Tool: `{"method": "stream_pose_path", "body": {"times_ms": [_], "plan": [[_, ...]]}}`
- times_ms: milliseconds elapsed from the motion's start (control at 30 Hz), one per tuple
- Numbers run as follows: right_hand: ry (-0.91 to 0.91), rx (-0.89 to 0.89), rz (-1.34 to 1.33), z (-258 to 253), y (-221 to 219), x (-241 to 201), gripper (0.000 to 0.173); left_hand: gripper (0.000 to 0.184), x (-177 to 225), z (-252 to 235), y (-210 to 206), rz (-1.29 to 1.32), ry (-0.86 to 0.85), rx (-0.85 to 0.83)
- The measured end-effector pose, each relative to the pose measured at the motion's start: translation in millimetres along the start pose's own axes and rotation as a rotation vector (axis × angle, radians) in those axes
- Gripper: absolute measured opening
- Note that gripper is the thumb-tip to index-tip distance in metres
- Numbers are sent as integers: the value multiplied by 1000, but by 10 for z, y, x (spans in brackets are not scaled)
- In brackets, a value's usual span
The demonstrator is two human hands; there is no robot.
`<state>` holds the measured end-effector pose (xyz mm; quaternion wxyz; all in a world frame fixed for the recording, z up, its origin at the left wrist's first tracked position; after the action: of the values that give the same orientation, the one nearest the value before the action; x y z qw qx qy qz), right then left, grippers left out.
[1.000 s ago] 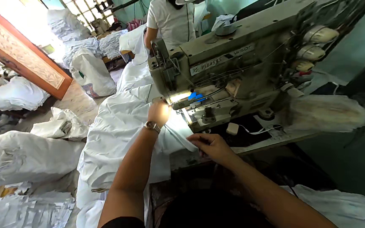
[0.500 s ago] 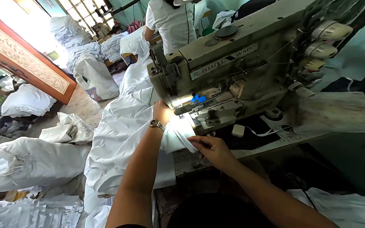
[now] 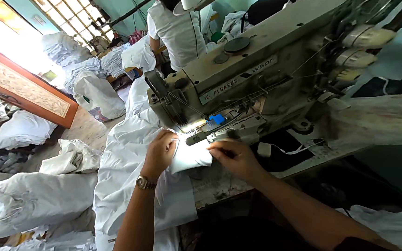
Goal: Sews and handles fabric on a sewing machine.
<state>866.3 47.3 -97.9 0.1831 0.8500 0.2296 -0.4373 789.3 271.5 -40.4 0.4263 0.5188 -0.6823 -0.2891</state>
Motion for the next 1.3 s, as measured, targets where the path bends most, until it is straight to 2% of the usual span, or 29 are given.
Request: {"method": "stream_pose_path", "body": {"times_ms": [100, 200, 300, 367, 433, 500, 633, 733, 767, 833, 900, 1033, 1133, 1233, 1300], "plan": [[-56, -112, 74, -141, -144, 15, 25, 19, 104, 79, -97, -99, -183, -50], [-108, -191, 147, -194, -220, 12, 32, 12, 149, 21, 30, -163, -168, -12], [-151, -245, 149, -211, -182, 22, 32, 10, 396, 106, 390, -232, -196, 218], [-163, -264, 180, -241, -168, -2, 25, 16, 707, 194, 631, -313, -271, 403], [-134, -305, 180, -240, -174, -8, 15, 19, 1003, 282, 767, -372, -310, 467], [-88, -359, 122, -122, -169, -89, 18, 16, 1170, 342, 792, -344, -288, 388], [157, -426, -4, 278, -83, -663, 27, 13, 1137, 318, 727, -55, -113, -49], [224, -461, -8, 396, -80, -757, 29, 22, 1157, 282, 509, 119, -182, -386], [226, -471, -14, 384, -90, -746, 30, 20, 1163, 265, 444, 135, -215, -488], [195, -479, -32, 311, -108, -706, 30, 18, 1151, 197, 431, 129, -255, -615], [62, -461, -13, 223, -124, -594, 28, 19, 1118, 100, 568, 147, -261, -666], [-197, -389, 34, 71, -146, -380, 25, 18, 946, -65, 905, 54, -151, -523], [-213, -389, -4, 59, -170, -372, 21, 28, 937, -63, 939, -108, -102, -475], [-170, -407, -21, 56, -184, -371, 20, 20, 1010, -27, 880, -213, -124, -500], [-166, -410, -16, 28, -194, -360, 21, 21, 1034, -29, 876, -176, -156, -521]]}}
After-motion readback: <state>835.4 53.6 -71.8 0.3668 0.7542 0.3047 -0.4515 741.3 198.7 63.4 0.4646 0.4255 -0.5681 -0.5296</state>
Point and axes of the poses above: each hand's wrist, its own z-axis away from the middle knuckle, its own y-axis out of the back of the hand, x = y × z, the point moved 5 cm from there along -z, towards the middle knuckle, and after that the axes turned 1 degree about y, right-handed, at the moved point
